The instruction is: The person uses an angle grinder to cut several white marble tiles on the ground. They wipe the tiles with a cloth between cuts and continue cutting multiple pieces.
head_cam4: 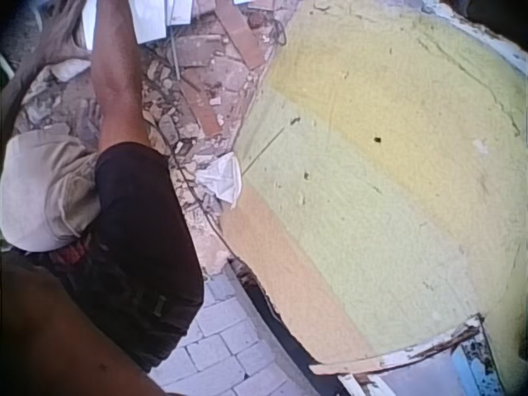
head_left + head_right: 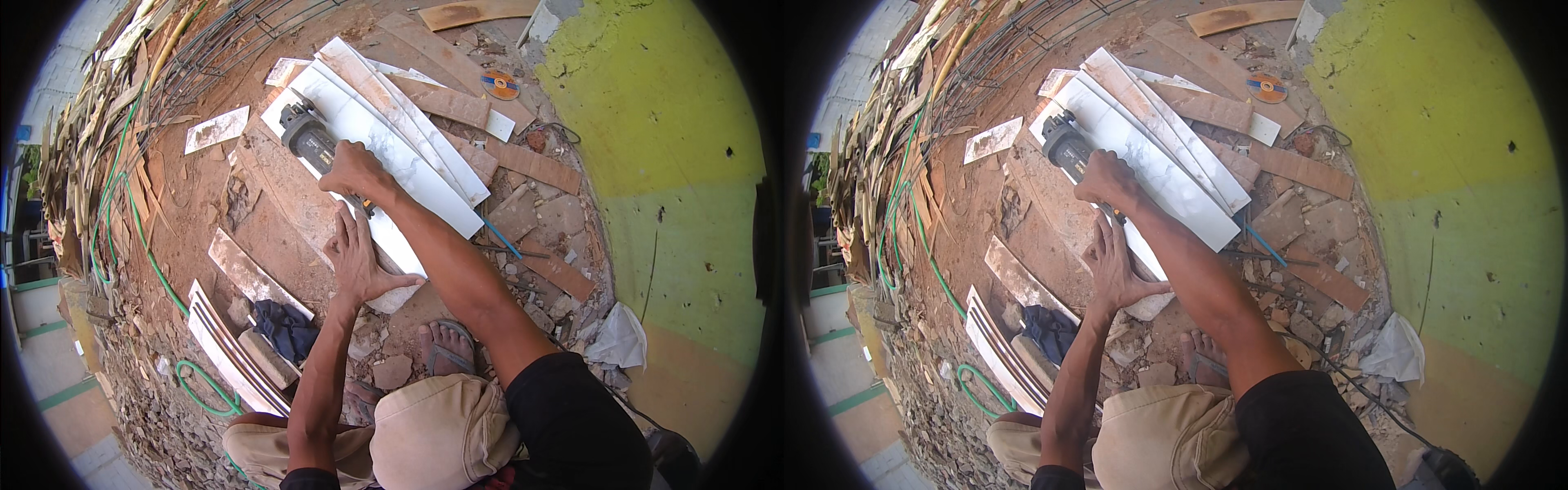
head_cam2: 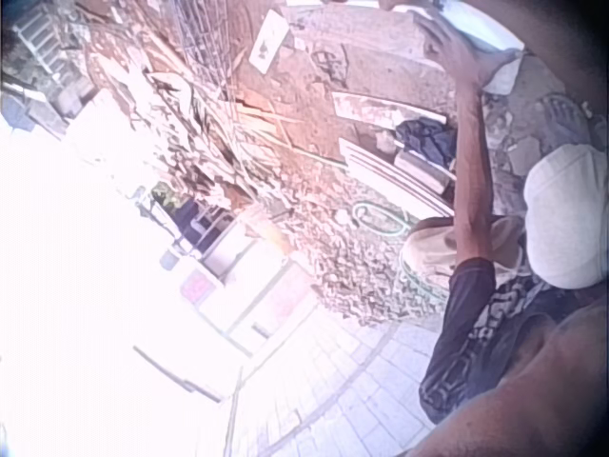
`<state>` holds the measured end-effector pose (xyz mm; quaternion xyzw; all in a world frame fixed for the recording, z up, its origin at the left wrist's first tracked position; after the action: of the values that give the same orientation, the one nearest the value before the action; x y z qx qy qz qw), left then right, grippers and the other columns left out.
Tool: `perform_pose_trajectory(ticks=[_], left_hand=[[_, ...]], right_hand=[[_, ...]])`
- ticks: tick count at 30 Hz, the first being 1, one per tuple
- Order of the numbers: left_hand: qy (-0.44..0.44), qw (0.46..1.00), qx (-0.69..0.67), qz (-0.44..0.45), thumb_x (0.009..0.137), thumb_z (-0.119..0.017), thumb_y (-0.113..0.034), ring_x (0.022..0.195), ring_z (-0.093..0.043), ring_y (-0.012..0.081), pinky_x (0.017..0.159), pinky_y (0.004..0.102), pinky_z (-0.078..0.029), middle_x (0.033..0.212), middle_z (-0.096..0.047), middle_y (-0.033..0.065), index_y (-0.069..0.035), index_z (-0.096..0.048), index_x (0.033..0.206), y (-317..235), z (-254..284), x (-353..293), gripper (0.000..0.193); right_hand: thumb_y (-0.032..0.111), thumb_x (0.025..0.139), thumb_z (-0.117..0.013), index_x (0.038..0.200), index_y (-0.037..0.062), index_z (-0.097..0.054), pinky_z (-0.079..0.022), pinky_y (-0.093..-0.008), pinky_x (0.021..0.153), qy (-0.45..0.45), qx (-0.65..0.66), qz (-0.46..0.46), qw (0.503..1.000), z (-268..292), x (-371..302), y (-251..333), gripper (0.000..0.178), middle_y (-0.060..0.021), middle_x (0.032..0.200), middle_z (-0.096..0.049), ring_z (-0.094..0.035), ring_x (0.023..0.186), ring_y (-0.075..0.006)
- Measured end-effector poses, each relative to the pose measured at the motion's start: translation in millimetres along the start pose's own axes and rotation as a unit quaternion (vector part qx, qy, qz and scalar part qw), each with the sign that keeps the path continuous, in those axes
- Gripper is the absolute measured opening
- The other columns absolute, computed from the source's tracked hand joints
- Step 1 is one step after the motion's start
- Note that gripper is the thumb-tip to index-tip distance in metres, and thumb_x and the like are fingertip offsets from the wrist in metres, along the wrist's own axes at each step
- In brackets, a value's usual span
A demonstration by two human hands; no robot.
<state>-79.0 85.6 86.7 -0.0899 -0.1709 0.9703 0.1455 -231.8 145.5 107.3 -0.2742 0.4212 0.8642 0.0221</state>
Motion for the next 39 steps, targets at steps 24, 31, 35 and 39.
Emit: perform_pose_trajectory(ticks=[24, 31, 35, 39], left_hand=[[0.006, 1.000, 0.008, 0.009, 0.035, -0.073, -0.098, 0.157, -0.006, 0.0486, 0.112, 0.0579, -0.021, 0.162, -0.005, 0.0453, 0.015, -0.018, 0.155, -0.3, 3.8, 0.2, 0.174], [0.005, 1.000, 0.012, 0.003, 0.035, -0.073, -0.098, 0.157, -0.005, 0.0485, 0.113, 0.0577, -0.021, 0.162, -0.006, 0.0450, 0.016, -0.019, 0.155, -0.9, 2.5, 0.4, 0.173], [0.003, 1.000, 0.004, 0.001, 0.035, -0.073, -0.098, 0.157, -0.005, 0.0485, 0.113, 0.0581, -0.021, 0.162, -0.006, 0.0451, 0.016, -0.021, 0.154, -2.0, 2.6, 0.3, 0.173], [0.007, 1.000, 0.004, 0.001, 0.035, -0.073, -0.098, 0.157, -0.005, 0.0488, 0.113, 0.0586, -0.021, 0.162, -0.006, 0.0453, 0.016, -0.021, 0.153, -2.7, 3.4, 0.9, 0.172]], right_hand=[[0.018, 0.067, -0.074, 0.118, -0.0109, -0.065, -0.059, -0.0442, 0.093, -0.028, 0.004, -0.001, 1.000, 5.1, -2.7, 4.4, 0.059, -0.0334, 0.117, -0.069, -0.070, 0.111, -0.0451], [0.017, 0.069, -0.075, 0.119, -0.0105, -0.064, -0.059, -0.0443, 0.096, -0.018, 0.005, -0.007, 1.000, 5.1, -5.7, 2.8, 0.058, -0.0331, 0.120, -0.067, -0.069, 0.114, -0.0450], [0.018, 0.070, -0.074, 0.123, -0.0113, -0.061, -0.057, -0.0447, 0.099, -0.014, 0.005, -0.009, 1.000, 3.8, -5.7, 1.2, 0.062, -0.0346, 0.125, -0.064, -0.066, 0.118, -0.0457], [0.019, 0.070, -0.073, 0.126, -0.0113, -0.059, -0.056, -0.0447, 0.101, -0.010, 0.003, -0.010, 1.000, 0.4, -2.0, -2.0, 0.065, -0.0352, 0.128, -0.062, -0.065, 0.120, -0.0464]])
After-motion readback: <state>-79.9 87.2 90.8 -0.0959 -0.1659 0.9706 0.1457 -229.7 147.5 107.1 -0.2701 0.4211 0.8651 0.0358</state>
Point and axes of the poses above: each hand's wrist, its own x-axis towards the middle knuckle, its own z-axis out of the back of the hand, y = z × x, the point moved 9 cm from there along x, towards the middle knuckle
